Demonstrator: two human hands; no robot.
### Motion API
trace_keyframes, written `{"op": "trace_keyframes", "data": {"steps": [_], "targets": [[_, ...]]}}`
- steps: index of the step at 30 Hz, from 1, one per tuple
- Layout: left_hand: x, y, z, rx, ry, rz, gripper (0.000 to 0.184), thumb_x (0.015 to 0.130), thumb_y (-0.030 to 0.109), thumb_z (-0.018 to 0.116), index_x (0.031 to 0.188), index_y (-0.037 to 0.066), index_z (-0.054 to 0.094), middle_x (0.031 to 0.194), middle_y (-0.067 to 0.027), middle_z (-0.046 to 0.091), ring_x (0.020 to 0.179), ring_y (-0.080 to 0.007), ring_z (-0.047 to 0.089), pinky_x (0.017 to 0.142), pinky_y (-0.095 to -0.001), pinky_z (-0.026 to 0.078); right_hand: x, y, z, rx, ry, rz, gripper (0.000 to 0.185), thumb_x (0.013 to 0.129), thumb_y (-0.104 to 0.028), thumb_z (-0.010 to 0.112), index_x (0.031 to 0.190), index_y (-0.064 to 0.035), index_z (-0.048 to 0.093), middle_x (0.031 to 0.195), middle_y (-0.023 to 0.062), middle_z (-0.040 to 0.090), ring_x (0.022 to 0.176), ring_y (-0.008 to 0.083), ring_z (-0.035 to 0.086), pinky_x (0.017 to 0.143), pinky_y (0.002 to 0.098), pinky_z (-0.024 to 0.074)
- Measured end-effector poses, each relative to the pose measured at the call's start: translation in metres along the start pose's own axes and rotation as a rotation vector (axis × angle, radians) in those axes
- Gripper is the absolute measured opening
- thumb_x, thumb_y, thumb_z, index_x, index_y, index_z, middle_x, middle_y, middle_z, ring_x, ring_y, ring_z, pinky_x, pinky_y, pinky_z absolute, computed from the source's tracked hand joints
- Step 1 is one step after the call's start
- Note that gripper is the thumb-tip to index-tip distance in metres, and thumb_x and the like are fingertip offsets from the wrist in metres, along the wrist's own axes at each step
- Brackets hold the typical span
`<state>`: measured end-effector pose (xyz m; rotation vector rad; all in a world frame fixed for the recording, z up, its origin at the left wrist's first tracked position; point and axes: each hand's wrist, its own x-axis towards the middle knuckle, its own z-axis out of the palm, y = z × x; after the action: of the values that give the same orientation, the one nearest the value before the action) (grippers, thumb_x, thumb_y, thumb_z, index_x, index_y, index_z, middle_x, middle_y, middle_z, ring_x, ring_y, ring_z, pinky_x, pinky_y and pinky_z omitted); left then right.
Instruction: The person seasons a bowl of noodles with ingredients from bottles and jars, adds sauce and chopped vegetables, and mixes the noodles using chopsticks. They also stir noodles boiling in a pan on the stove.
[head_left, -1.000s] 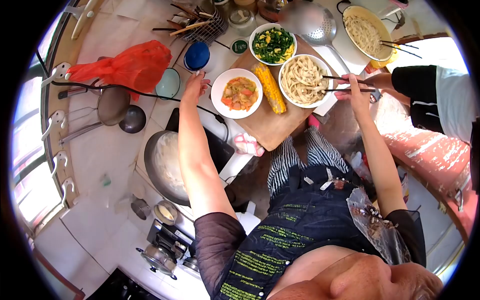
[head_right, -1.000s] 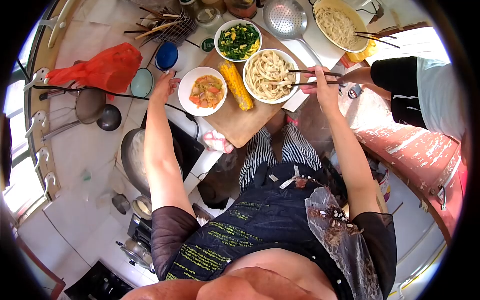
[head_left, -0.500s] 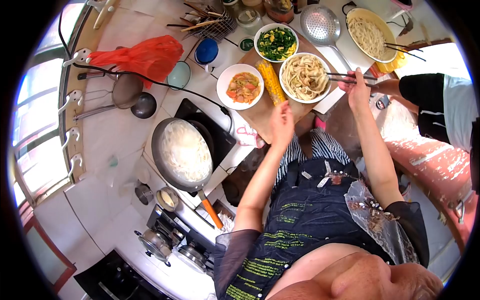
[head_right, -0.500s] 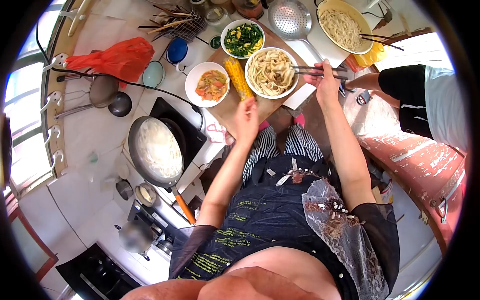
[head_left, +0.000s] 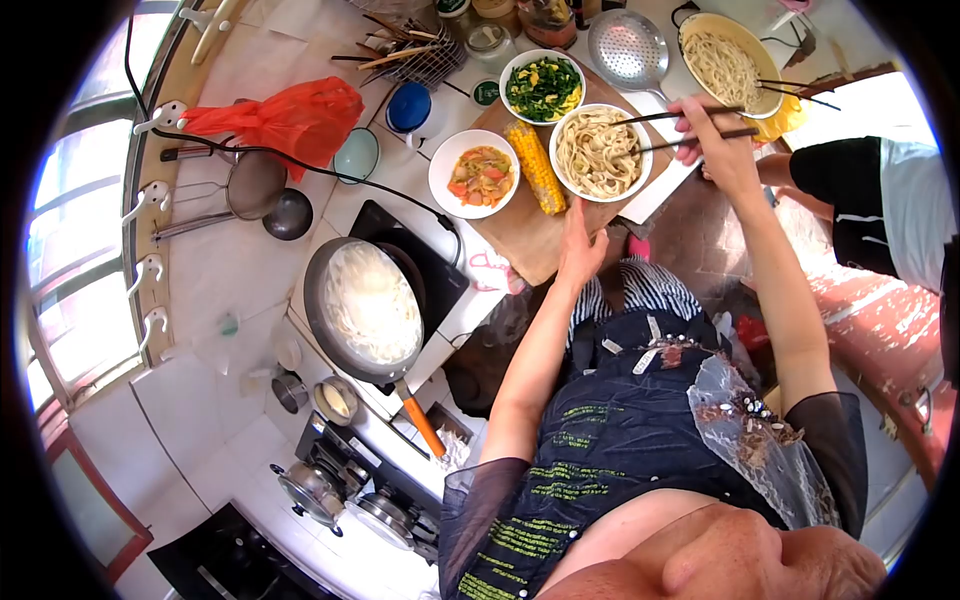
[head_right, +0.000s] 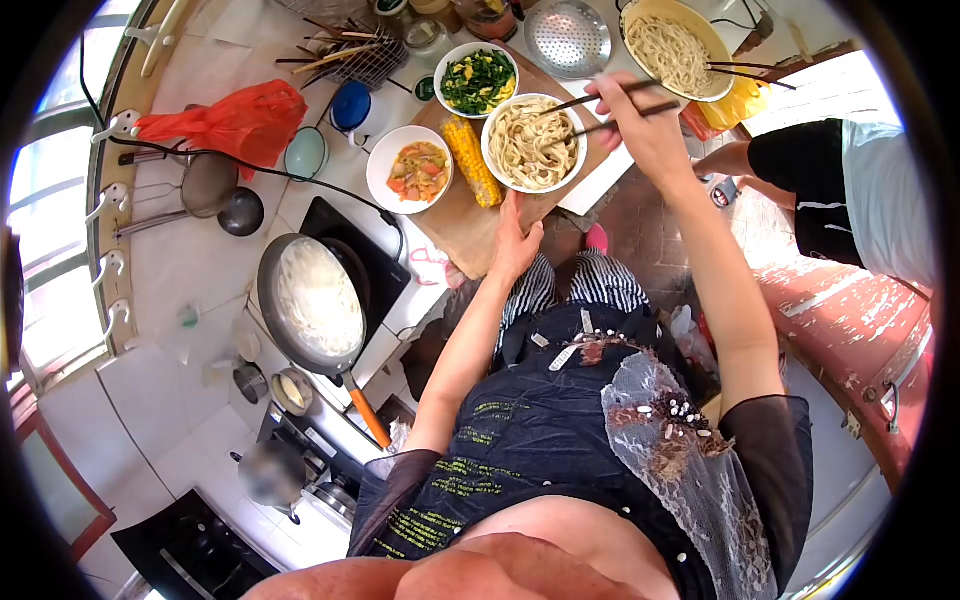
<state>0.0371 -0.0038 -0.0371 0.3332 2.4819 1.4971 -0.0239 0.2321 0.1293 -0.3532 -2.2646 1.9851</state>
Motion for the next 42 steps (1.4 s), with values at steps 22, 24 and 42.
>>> {"op": "trace_keyframes", "data": {"steps": [22, 24, 42], "targets": [[0.002, -0.007, -0.001, -0.035, -0.036, -0.025, 0.078, 0.073, 0.003, 0.055, 0.141, 0.004, 0.015, 0.135, -0.0205, 0.034, 0.126, -0.0307, 0.035, 0.103, -0.0387, 0.032, -0.012, 0.115, 0.02, 0.688, 0.443, 0.367, 0.034, 0.091, -0.031, 0.049, 0.086, 0.0023, 0.054, 0.069, 0.0119, 0.056, 0.052, 0.0213, 0.06, 0.048, 0.029, 0.0537], [0.002, -0.008, -0.002, -0.042, -0.04, -0.037, 0.079, 0.073, 0.003, 0.055, 0.141, 0.004, 0.014, 0.134, -0.0203, 0.034, 0.125, -0.0305, 0.036, 0.102, -0.039, 0.032, -0.006, 0.098, 0.025, 0.647, 0.411, 0.306, 0.035, 0.091, -0.032, 0.051, 0.085, 0.0019, 0.054, 0.069, 0.0111, 0.056, 0.054, 0.0205, 0.061, 0.047, 0.0278, 0.0534], [0.004, -0.002, -0.005, -0.101, -0.059, -0.055, 0.074, 0.074, 0.004, 0.054, 0.138, -0.002, 0.016, 0.133, -0.0243, 0.033, 0.126, -0.0356, 0.032, 0.105, -0.0379, 0.026, -0.023, 0.059, 0.041, 0.188, 0.041, 0.117, 0.031, 0.092, -0.029, 0.049, 0.098, -0.0003, 0.059, 0.085, 0.0083, 0.06, 0.045, 0.0109, 0.055, 0.039, 0.0194, 0.045]]}}
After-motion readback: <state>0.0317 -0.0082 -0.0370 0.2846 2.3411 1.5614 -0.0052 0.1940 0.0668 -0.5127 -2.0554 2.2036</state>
